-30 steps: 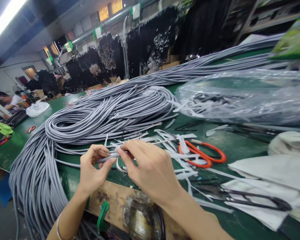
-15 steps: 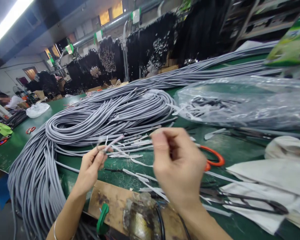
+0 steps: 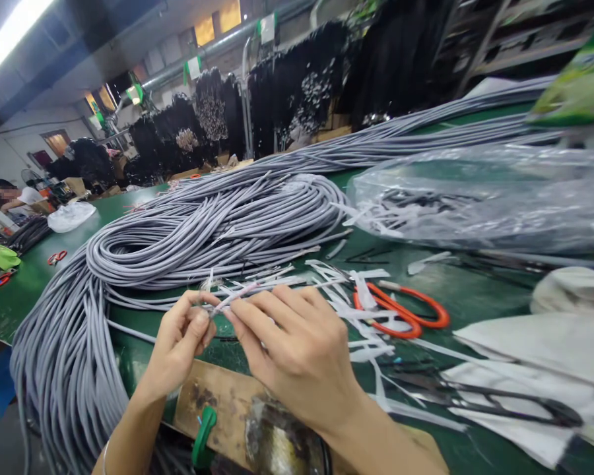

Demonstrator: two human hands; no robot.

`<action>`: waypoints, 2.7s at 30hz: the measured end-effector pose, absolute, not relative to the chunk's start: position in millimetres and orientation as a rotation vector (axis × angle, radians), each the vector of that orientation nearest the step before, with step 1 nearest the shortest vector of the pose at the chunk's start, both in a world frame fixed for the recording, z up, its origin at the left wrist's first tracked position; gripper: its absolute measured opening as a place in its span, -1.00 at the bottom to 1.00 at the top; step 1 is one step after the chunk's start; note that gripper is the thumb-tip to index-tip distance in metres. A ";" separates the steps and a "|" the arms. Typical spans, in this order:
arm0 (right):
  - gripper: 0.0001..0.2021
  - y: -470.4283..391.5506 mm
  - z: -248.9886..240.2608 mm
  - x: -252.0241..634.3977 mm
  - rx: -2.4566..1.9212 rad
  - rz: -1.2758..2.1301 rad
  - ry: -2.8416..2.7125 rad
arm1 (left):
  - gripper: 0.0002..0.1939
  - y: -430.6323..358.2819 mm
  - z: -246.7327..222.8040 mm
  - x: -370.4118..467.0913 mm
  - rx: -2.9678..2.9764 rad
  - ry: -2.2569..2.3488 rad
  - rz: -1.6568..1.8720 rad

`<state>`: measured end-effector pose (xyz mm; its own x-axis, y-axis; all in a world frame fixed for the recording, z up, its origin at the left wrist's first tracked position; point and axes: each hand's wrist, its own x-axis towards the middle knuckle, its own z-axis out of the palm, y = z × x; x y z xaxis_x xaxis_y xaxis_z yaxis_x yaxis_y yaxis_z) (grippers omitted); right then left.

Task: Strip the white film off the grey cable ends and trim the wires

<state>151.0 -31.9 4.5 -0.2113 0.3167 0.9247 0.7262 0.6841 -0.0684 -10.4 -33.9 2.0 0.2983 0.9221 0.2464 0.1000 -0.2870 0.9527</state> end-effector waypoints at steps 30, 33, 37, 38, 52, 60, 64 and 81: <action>-0.87 -26.4 3.7 153.1 -0.820 -0.461 -1.835 | -0.79 -32.7 -1.5 -11.1 1.941 1.086 1.366; -0.81 -25.7 3.4 152.6 -0.831 -0.472 -1.866 | -0.80 -33.4 -1.1 -10.4 2.008 1.083 1.384; -0.87 -27.2 3.5 154.3 -0.920 -0.255 -1.788 | -0.79 -33.0 -2.4 -10.9 1.924 1.118 1.377; -0.89 -27.4 3.1 154.4 -0.948 -0.171 -1.748 | -0.79 -32.8 -3.1 -11.2 1.887 1.122 1.368; -0.71 -33.2 -5.5 134.9 -0.679 0.260 -1.938 | -0.59 -28.6 -3.4 -2.6 1.370 0.977 1.351; -0.70 -23.3 -17.8 139.2 -1.092 0.396 -2.263 | -0.53 -24.0 10.8 -23.0 1.032 0.785 1.227; -0.74 -21.6 -3.5 152.3 -1.113 0.617 -1.912 | -0.49 -25.4 9.9 -19.0 1.078 0.854 1.195; -0.55 -27.3 7.5 149.2 -0.983 0.387 -1.476 | -0.66 -21.1 1.0 -18.1 1.647 1.311 0.997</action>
